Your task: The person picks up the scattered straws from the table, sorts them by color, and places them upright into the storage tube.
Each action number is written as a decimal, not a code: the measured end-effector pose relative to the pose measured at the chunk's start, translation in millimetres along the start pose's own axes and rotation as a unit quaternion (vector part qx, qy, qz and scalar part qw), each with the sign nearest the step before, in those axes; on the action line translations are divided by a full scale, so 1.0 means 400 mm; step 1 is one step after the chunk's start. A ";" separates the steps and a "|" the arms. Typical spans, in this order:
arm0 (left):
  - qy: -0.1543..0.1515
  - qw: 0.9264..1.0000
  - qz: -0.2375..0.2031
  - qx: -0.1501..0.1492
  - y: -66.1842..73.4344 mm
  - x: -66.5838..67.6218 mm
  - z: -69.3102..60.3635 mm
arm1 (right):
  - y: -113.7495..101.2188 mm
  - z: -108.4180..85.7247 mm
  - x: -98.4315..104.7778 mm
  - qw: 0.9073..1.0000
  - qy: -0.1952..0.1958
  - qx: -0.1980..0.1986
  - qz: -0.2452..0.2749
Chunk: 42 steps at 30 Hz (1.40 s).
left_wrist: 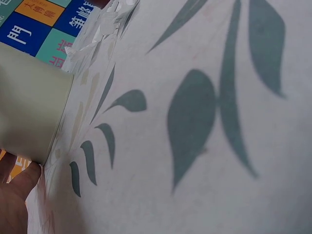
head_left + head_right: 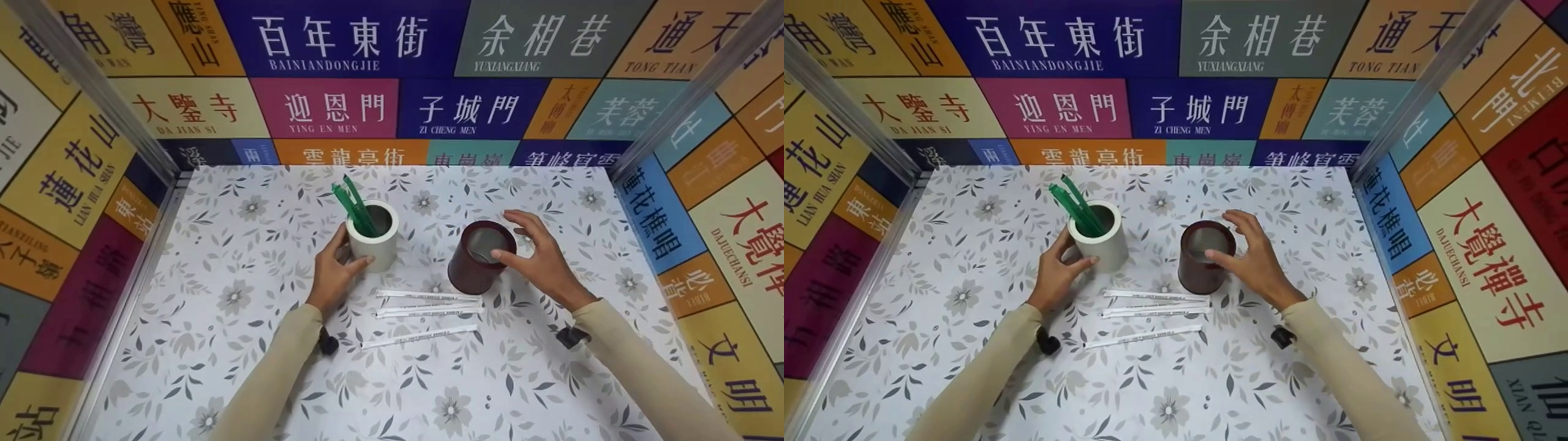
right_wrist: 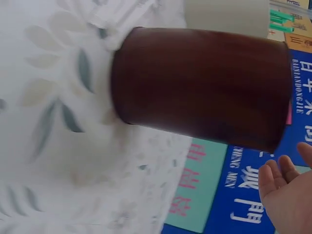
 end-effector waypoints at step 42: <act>-0.111 0.977 0.178 -0.040 0.100 -0.073 -0.245 | 0.191 -0.075 -0.129 0.992 0.055 -0.103 0.041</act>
Point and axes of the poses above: each hand's wrist, its own z-axis towards the middle knuckle, its own x-axis out of the back of the hand, y = z × x, the point moved 2 cm from there along z, towards the middle knuckle, and after that the axes turned 8 degrees about -y, right-handed, at the moved point
